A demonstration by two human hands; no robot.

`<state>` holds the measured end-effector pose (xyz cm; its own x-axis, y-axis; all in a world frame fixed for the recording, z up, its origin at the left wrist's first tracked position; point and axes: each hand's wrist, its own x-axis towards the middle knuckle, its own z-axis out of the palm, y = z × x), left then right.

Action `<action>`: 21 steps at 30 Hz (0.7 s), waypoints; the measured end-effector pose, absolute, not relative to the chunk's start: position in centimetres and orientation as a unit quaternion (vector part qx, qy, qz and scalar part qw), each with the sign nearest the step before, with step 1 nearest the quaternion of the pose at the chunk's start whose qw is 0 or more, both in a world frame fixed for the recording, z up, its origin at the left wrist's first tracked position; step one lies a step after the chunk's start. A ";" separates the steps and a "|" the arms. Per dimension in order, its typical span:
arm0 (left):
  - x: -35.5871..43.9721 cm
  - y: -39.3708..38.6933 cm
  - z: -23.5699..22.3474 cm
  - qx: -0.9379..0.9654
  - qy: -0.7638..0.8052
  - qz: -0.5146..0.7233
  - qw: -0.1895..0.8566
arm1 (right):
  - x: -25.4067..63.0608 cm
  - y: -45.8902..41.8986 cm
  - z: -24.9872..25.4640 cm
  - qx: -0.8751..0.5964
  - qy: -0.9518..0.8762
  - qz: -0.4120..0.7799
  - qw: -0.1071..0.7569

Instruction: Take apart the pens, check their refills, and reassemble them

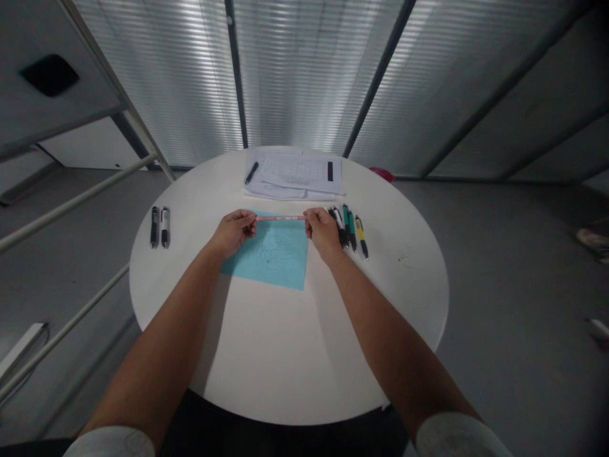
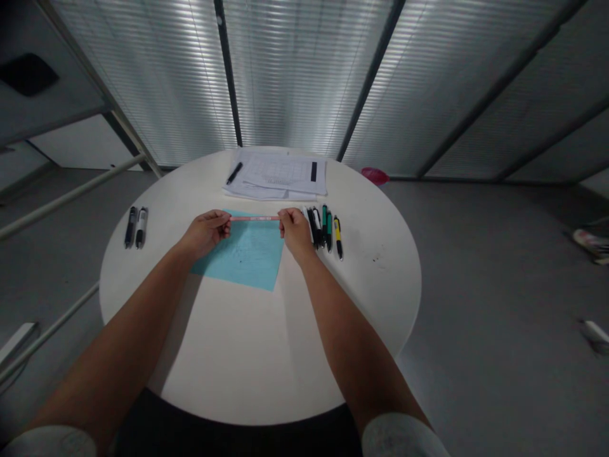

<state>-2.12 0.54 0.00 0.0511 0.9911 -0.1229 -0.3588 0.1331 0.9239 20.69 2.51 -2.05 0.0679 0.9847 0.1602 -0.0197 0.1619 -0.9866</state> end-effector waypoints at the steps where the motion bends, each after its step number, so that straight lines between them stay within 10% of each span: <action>1: -2.1 0.6 0.0 0.375 0.425 0.543 0.619 | 20.7 2.5 -2.0 -0.466 -0.509 0.450 0.567; 21: -2.0 0.4 -0.1 0.416 0.430 0.539 0.593 | 20.5 2.7 -1.9 -0.466 -0.499 0.462 0.567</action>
